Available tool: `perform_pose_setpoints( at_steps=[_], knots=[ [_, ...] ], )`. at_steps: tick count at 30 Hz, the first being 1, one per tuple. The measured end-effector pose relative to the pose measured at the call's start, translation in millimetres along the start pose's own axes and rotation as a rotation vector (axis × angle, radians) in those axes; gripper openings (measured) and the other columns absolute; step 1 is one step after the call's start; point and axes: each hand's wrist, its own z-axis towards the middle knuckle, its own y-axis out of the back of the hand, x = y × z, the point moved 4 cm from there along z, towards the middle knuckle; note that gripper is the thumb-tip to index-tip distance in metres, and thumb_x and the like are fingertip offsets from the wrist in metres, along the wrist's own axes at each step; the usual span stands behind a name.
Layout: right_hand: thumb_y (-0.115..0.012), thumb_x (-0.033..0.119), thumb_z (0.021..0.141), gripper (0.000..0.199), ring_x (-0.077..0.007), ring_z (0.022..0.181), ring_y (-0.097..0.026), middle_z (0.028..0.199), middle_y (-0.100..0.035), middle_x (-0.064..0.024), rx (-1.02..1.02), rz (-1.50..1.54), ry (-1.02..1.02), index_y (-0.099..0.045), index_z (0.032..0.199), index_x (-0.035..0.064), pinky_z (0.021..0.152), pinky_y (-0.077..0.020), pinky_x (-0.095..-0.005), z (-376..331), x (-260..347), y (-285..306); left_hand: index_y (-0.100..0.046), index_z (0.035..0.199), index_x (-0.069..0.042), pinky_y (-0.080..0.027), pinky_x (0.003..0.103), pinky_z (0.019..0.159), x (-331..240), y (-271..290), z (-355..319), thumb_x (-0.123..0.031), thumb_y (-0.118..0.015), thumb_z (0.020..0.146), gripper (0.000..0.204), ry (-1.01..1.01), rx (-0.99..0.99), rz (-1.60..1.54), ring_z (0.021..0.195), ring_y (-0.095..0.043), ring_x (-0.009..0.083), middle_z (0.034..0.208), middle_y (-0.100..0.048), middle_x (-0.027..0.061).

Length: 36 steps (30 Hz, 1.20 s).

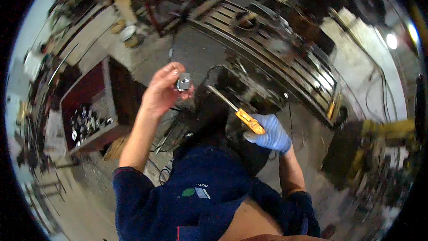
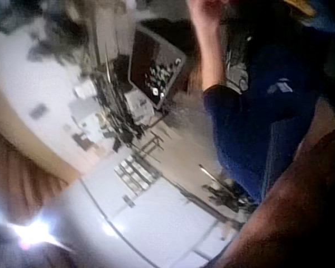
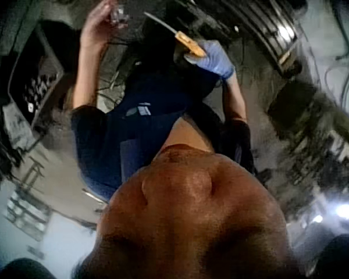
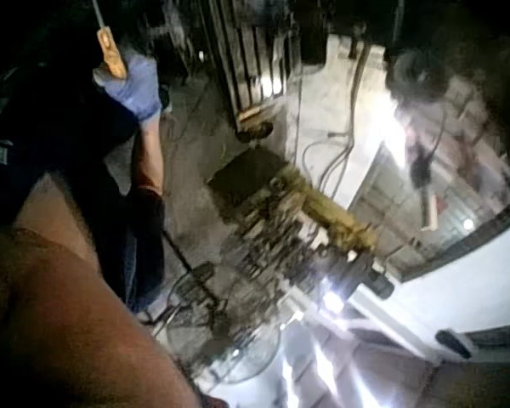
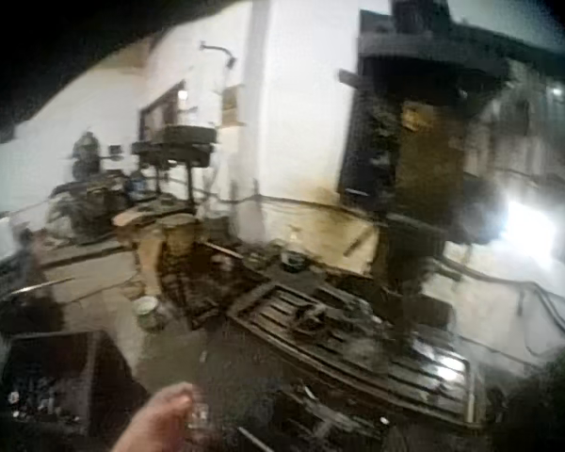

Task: The person picks up metal parts from a bin and places them onto a milling machine table. They use a handheld screwdriver to adjust or clear small components on the machine work surface.

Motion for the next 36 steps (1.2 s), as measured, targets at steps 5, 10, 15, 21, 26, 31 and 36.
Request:
perform_pose_setpoints(
  at_steps=[5, 10, 15, 21, 26, 31, 36],
  knots=[
    [-0.067, 0.034, 0.07, 0.034, -0.0302, 0.065, -0.059, 0.071, -0.059, -0.0153, -0.164, -0.047, -0.138, -0.061, 0.089, 0.0063, 0.057, -0.0458, -0.0349, -31.3, -31.4, -8.4, -0.047, 0.09, -0.006, -0.049, 0.033, 0.051, 89.4, -4.4, 47.4, -0.024, -0.052, 0.087, 0.02, 0.215, -0.003, -0.194, 0.05, -0.054, 0.0184, 0.073, -0.058, 0.0162],
    [-0.067, 0.035, 0.07, 0.035, -0.0316, 0.065, -0.059, 0.07, -0.059, -0.0175, -0.11, -0.204, -0.34, -0.062, 0.088, 0.0057, 0.059, -0.0461, -0.0359, -42.0, -51.3, -14.4, -0.047, 0.09, -0.001, -0.055, 0.038, 0.056, 115.4, -0.9, 62.6, -0.021, -0.048, 0.087, 0.02, 0.315, -0.025, 0.001, 0.053, -0.06, 0.021, 0.073, -0.059, 0.0157],
    [-0.06, 0.045, 0.071, 0.039, -0.036, 0.062, -0.056, 0.064, -0.057, -0.0198, -0.072, -0.355, -0.435, -0.062, 0.073, 0.006, 0.056, -0.0437, -0.0417, -33.7, -65.6, -16.9, -0.046, 0.093, 0.002, -0.056, 0.037, 0.054, 135.5, 11.0, 77.0, -0.018, -0.046, 0.087, 0.021, 0.399, -0.072, 0.196, 0.053, -0.062, 0.0237, 0.074, -0.059, 0.0184],
    [-0.062, 0.045, 0.071, 0.041, -0.0341, 0.065, -0.059, 0.067, -0.058, -0.0184, -0.185, -0.372, -0.322, -0.06, 0.077, 0.0042, 0.058, -0.0466, -0.0381, -28.9, -79.4, 26.3, -0.043, 0.099, 0.002, -0.055, 0.041, 0.058, 148.5, 15.8, 107.0, -0.022, -0.049, 0.088, 0.027, 0.435, -0.02, 0.165, 0.057, -0.062, 0.027, 0.076, -0.059, 0.0198],
    [-0.069, 0.032, 0.072, 0.033, -0.013, 0.066, -0.06, 0.074, -0.066, -0.0078, -0.636, -0.008, -0.371, -0.065, 0.089, 0.0045, 0.059, -0.047, -0.0291, -36.4, -124.6, 103.2, -0.045, 0.095, 0.0, -0.055, 0.039, 0.058, 155.5, -16.3, 132.7, -0.026, -0.051, 0.088, 0.028, 0.444, 0.059, 0.12, 0.055, -0.061, 0.0252, 0.078, -0.06, 0.0206],
    [-0.07, 0.033, 0.071, 0.037, -0.0161, 0.071, -0.062, 0.08, -0.066, -0.0093, -0.699, 0.045, -0.476, -0.065, 0.091, 0.0032, 0.065, -0.0476, -0.0287, -24.9, -200.5, 110.7, -0.045, 0.096, 0.003, -0.055, 0.036, 0.056, 172.1, -32.2, 137.8, -0.021, -0.049, 0.088, 0.025, 0.461, 0.109, 0.112, 0.051, -0.061, 0.0216, 0.077, -0.061, 0.0215],
    [-0.066, 0.044, 0.069, 0.043, -0.0285, 0.071, -0.062, 0.079, -0.064, -0.0153, -0.679, -0.197, -0.745, -0.065, 0.09, 0.0068, 0.066, -0.0477, -0.0346, -30.2, -211.0, 93.7, -0.044, 0.091, 0.0, -0.055, 0.037, 0.061, 166.2, -32.6, 142.1, -0.013, -0.049, 0.086, 0.015, 0.48, 0.158, 0.128, 0.058, -0.063, 0.0238, 0.082, -0.061, 0.0222]
  ],
)
